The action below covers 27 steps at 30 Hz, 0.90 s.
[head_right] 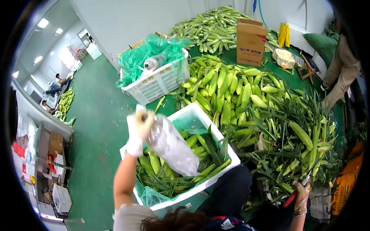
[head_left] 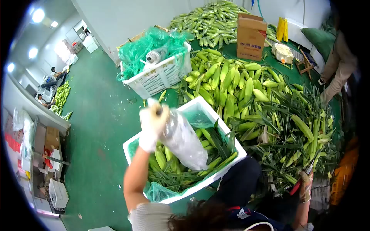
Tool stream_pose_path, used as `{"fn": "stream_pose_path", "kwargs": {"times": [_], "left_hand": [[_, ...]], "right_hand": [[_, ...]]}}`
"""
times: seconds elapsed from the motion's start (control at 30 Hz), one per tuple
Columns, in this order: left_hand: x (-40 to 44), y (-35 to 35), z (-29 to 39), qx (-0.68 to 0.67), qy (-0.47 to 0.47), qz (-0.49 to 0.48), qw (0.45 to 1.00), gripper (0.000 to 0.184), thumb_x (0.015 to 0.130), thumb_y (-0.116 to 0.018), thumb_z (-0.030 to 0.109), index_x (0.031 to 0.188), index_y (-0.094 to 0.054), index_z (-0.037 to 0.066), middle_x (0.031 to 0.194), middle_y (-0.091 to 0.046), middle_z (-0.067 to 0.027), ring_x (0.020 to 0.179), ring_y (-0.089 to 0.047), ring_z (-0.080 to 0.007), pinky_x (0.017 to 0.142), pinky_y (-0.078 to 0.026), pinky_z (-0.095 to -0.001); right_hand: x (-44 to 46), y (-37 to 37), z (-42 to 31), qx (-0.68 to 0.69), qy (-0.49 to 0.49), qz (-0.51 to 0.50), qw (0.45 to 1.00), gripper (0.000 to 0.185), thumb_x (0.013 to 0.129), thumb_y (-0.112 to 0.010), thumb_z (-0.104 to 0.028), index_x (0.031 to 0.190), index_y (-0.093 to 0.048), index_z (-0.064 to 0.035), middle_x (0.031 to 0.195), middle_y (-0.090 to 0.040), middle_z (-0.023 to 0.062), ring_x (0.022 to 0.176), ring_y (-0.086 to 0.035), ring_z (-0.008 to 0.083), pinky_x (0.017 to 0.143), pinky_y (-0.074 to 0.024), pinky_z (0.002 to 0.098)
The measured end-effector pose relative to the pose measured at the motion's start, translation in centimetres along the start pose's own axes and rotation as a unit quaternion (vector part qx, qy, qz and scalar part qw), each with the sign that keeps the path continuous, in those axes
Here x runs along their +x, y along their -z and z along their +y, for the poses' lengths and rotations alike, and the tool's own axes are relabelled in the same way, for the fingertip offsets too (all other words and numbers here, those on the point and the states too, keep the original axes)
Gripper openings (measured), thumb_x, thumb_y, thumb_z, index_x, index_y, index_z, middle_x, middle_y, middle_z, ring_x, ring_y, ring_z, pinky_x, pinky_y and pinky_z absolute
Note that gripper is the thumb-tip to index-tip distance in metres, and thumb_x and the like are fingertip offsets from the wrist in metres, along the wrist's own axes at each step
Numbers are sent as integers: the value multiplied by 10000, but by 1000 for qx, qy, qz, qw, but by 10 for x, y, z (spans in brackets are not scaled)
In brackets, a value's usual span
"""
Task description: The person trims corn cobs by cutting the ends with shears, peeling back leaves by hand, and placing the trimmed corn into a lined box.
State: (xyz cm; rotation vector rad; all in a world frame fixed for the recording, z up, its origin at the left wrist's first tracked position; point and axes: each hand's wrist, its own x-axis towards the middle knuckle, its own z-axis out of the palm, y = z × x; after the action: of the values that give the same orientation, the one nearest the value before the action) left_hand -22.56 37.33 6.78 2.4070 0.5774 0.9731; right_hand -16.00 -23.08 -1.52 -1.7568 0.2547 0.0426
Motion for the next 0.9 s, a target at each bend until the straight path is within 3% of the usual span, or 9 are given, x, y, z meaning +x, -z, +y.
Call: {"fn": "stream_pose_path", "kwargs": {"times": [0.13, 0.23, 0.3, 0.4, 0.53, 0.63, 0.7, 0.77, 0.9], "left_hand": [[126, 22, -8, 45, 51, 89, 994, 256, 733, -626, 231, 635, -615, -5, 586, -590, -171, 497, -531, -284, 561, -458, -390], [230, 76, -27, 252, -12, 259, 932, 346, 773, -582, 361, 752, -698, 36, 750, -659, -192, 737, -661, -336, 701, -520, -388], [293, 112, -54, 325, 92, 300, 892, 440, 812, -538, 416, 873, -697, 10, 924, -668, -208, 888, -651, -340, 806, -505, -399], [331, 149, -146, 189, 198, 312, 910, 578, 780, -611, 498, 1027, -622, -25, 1044, -639, -210, 984, -618, -341, 853, -478, -397], [177, 96, -197, 188, 6, 274, 943, 445, 797, -658, 391, 1037, -581, 25, 991, -645, -156, 923, -624, -317, 793, -483, -397], [-8, 20, -246, 198, 5, 56, 979, 191, 815, -606, 241, 844, -611, 52, 765, -638, -171, 698, -628, -344, 619, -501, -426], [-116, -29, -248, 272, 175, -125, 938, 142, 786, -602, 183, 800, -637, 46, 808, -651, -191, 740, -638, -358, 641, -508, -424], [-183, -62, -221, 138, 223, -63, 963, 129, 762, -624, 173, 762, -641, 45, 775, -640, -197, 741, -631, -369, 656, -511, -413], [-198, -125, -187, 321, 299, -150, 886, 410, 734, -692, 193, 1123, -592, 107, 959, -661, -147, 869, -643, -296, 778, -507, -344]], "right_hand": [[12, -1, 6, 3, 13, 12, 1000, 310, 728, -596, -30, 1019, -489, -47, 802, -530, 25, 705, -531, 145, 615, -455, 274], [40, 5, 17, 20, -24, 14, 999, 315, 742, -572, 3, 1042, -490, -42, 793, -544, 28, 641, -527, 134, 558, -447, 259], [22, -18, -28, -13, -13, -41, 999, 352, 729, -629, -108, 1054, -514, -38, 827, -545, 16, 703, -545, 127, 610, -459, 234], [25, -9, -1, -45, 24, -60, 997, 461, 663, -669, 8, 1086, -499, -63, 844, -547, 17, 711, -536, 128, 606, -467, 260], [-13, -12, 11, -114, -32, -51, 992, 428, 676, -669, 3, 1064, -499, -62, 889, -543, 19, 771, -541, 148, 684, -483, 275], [-32, -6, 28, -126, -55, -89, 987, 352, 714, -648, -11, 1035, -512, -58, 875, -554, 16, 782, -545, 137, 720, -474, 264], [-48, -18, 9, -151, -47, -88, 983, 262, 742, -639, -66, 981, -534, -53, 884, -545, 8, 801, -514, 124, 737, -430, 247], [-48, -1, 13, -145, -47, -78, 985, 259, 742, -634, -62, 981, -536, -53, 881, -547, 7, 797, -517, 122, 734, -431, 245], [-51, 3, 2, -123, -41, -66, 989, 289, 726, -634, -38, 999, -539, -55, 873, -555, 13, 786, -527, 124, 725, -436, 244]]}}
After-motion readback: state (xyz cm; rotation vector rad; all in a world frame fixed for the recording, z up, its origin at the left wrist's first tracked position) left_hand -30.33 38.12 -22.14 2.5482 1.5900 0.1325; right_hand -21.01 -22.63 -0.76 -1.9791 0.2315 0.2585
